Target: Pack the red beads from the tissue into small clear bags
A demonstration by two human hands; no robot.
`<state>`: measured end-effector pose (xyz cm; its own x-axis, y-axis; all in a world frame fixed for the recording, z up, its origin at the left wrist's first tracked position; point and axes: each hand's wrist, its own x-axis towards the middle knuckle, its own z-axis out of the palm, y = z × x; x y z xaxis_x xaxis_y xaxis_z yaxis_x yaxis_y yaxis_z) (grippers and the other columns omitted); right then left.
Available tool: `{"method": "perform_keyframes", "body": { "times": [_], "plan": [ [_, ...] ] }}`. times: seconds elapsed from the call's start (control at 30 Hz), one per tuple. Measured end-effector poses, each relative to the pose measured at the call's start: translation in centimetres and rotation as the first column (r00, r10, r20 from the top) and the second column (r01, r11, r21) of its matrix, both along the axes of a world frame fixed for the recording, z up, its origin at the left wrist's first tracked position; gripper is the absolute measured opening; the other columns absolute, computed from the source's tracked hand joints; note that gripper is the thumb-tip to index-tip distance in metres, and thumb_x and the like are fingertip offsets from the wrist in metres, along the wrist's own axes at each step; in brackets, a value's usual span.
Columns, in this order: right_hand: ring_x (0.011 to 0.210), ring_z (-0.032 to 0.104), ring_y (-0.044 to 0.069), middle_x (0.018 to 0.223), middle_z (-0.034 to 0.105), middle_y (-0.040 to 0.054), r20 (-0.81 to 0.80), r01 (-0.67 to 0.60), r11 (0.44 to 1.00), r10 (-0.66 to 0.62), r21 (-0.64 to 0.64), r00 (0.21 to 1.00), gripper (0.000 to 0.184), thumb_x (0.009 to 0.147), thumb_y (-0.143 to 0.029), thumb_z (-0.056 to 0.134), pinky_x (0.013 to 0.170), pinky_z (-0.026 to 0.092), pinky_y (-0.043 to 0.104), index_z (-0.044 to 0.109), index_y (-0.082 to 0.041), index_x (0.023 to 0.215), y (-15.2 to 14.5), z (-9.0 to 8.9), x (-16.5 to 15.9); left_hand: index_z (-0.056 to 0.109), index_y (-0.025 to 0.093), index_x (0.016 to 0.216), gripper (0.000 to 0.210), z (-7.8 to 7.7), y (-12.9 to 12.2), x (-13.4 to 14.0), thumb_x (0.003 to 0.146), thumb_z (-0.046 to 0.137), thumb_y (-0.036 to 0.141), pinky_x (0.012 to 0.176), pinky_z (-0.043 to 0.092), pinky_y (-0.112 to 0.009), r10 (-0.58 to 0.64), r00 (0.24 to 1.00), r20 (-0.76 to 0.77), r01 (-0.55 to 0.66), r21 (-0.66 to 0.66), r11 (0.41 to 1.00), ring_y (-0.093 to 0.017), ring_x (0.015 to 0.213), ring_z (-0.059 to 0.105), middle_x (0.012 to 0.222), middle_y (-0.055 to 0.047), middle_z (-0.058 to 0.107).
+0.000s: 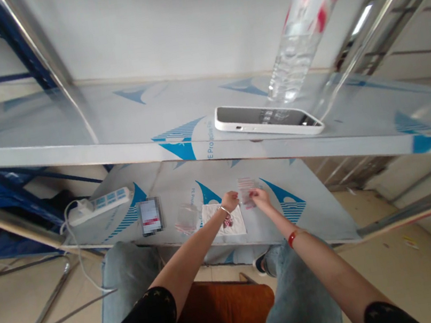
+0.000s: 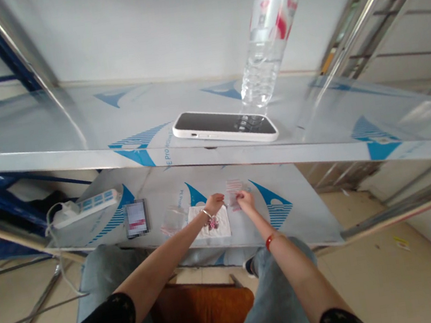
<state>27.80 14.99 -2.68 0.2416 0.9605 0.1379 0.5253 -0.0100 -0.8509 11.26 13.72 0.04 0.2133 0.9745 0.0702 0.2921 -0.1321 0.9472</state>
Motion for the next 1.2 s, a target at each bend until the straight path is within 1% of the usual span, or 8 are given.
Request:
{"method": "perform_keyframes", "body": {
  "times": [0.17, 0.3, 0.43, 0.53, 0.73, 0.93, 1.1, 1.2],
  "plan": [
    [0.072, 0.063, 0.024, 0.074, 0.07, 0.0099, 0.01, 0.049, 0.999, -0.049, 0.008, 0.999, 0.023, 0.06, -0.023, 0.055, 0.071, 0.047, 0.034, 0.068, -0.011, 0.074, 1.1, -1.3, -1.0, 0.069, 0.012, 0.092, 0.028, 1.1, -1.5, -5.3, 0.071, 0.053, 0.002, 0.084, 0.049, -0.029, 0.085, 0.97, -0.226, -0.089, -0.006, 0.996, -0.018, 0.091, 0.063, 0.098, -0.011, 0.069],
    [0.07, 0.062, 0.025, 0.073, 0.069, 0.0114, 0.04, 0.114, 0.993, -0.114, 0.004, 0.993, 0.021, 0.058, -0.026, 0.055, 0.069, 0.046, 0.035, 0.066, -0.011, 0.07, 1.4, -2.2, -1.2, 0.067, 0.015, 0.098, 0.031, 1.6, -3.7, -11.5, 0.075, 0.05, 0.005, 0.086, 0.046, -0.023, 0.138, 0.921, -0.364, -0.145, 0.008, 0.989, -0.015, 0.096, 0.062, 0.106, -0.007, 0.068],
    [0.067, 0.059, 0.024, 0.069, 0.067, 0.0094, 0.067, 0.166, 0.986, -0.166, 0.005, 0.984, 0.02, 0.058, -0.029, 0.056, 0.068, 0.045, 0.036, 0.064, -0.014, 0.069, 1.4, -2.9, -1.3, 0.066, 0.015, 0.1, 0.027, 1.2, -6.0, -17.2, 0.076, 0.053, 0.009, 0.091, 0.043, -0.03, 0.2, 0.827, -0.525, -0.231, 0.007, 0.973, -0.02, 0.1, 0.06, 0.105, -0.009, 0.067],
    [0.081, 0.058, 0.027, 0.083, 0.066, 0.0129, 0.133, 0.223, 0.97, -0.235, 0.101, 0.963, 0.031, 0.057, -0.031, 0.06, 0.075, 0.043, 0.038, 0.063, -0.013, 0.082, 1.2, -3.2, -1.4, 0.063, 0.013, 0.105, 0.028, 0.6, -7.1, -19.7, 0.077, 0.056, 0.015, 0.093, 0.041, -0.032, 0.235, 0.753, -0.614, -0.29, 0.01, 0.957, -0.022, 0.102, 0.058, 0.109, -0.012, 0.064],
    [0.096, 0.052, 0.032, 0.101, 0.06, 0.0197, 0.234, 0.319, 0.915, -0.376, 0.248, 0.897, 0.053, 0.061, -0.037, 0.064, 0.083, 0.039, 0.042, 0.056, -0.008, 0.105, -0.3, -2.7, -1.7, 0.059, 0.013, 0.108, 0.03, 0.7, -8.3, -20.6, 0.086, 0.049, 0.03, 0.09, 0.04, -0.03, 0.224, 0.575, -0.787, -0.243, 0.097, 0.965, -0.022, 0.103, 0.057, 0.107, -0.013, 0.062],
    [0.096, 0.051, 0.029, 0.103, 0.06, 0.0172, 0.242, 0.201, 0.918, -0.292, 0.342, 0.925, 0.054, 0.066, -0.043, 0.059, 0.084, 0.039, 0.042, 0.056, -0.009, 0.108, -3.5, -0.7, -1.0, 0.058, 0.012, 0.108, 0.029, 0.4, -9.0, -21.0, 0.086, 0.049, 0.03, 0.09, 0.039, -0.028, 0.239, 0.557, -0.795, -0.257, 0.109, 0.96, -0.021, 0.105, 0.055, 0.107, -0.013, 0.061],
    [0.081, 0.055, 0.027, 0.093, 0.064, 0.0167, 0.134, 0.246, 0.941, -0.281, 0.233, 0.95, 0.047, 0.064, -0.046, 0.06, 0.076, 0.043, 0.039, 0.062, -0.01, 0.095, -6.8, -0.6, 0.9, 0.052, 0.01, 0.115, 0.044, -0.3, -8.6, -21.4, 0.083, 0.053, 0.041, 0.087, 0.041, -0.027, 0.307, 0.556, -0.773, -0.346, 0.12, 0.931, -0.023, 0.105, 0.056, 0.114, -0.015, 0.058],
    [0.077, 0.058, 0.027, 0.092, 0.065, 0.0185, 0.017, 0.256, 0.956, -0.261, 0.142, 0.965, 0.035, 0.064, -0.042, 0.061, 0.074, 0.044, 0.038, 0.065, -0.014, 0.085, -8.2, -0.8, 1.7, 0.054, 0.01, 0.11, 0.043, -0.6, -8.5, -21.5, 0.08, 0.057, 0.041, 0.085, 0.042, -0.027, 0.243, 0.512, -0.824, -0.338, 0.066, 0.939, -0.024, 0.103, 0.057, 0.11, -0.016, 0.058]
  ]
}}
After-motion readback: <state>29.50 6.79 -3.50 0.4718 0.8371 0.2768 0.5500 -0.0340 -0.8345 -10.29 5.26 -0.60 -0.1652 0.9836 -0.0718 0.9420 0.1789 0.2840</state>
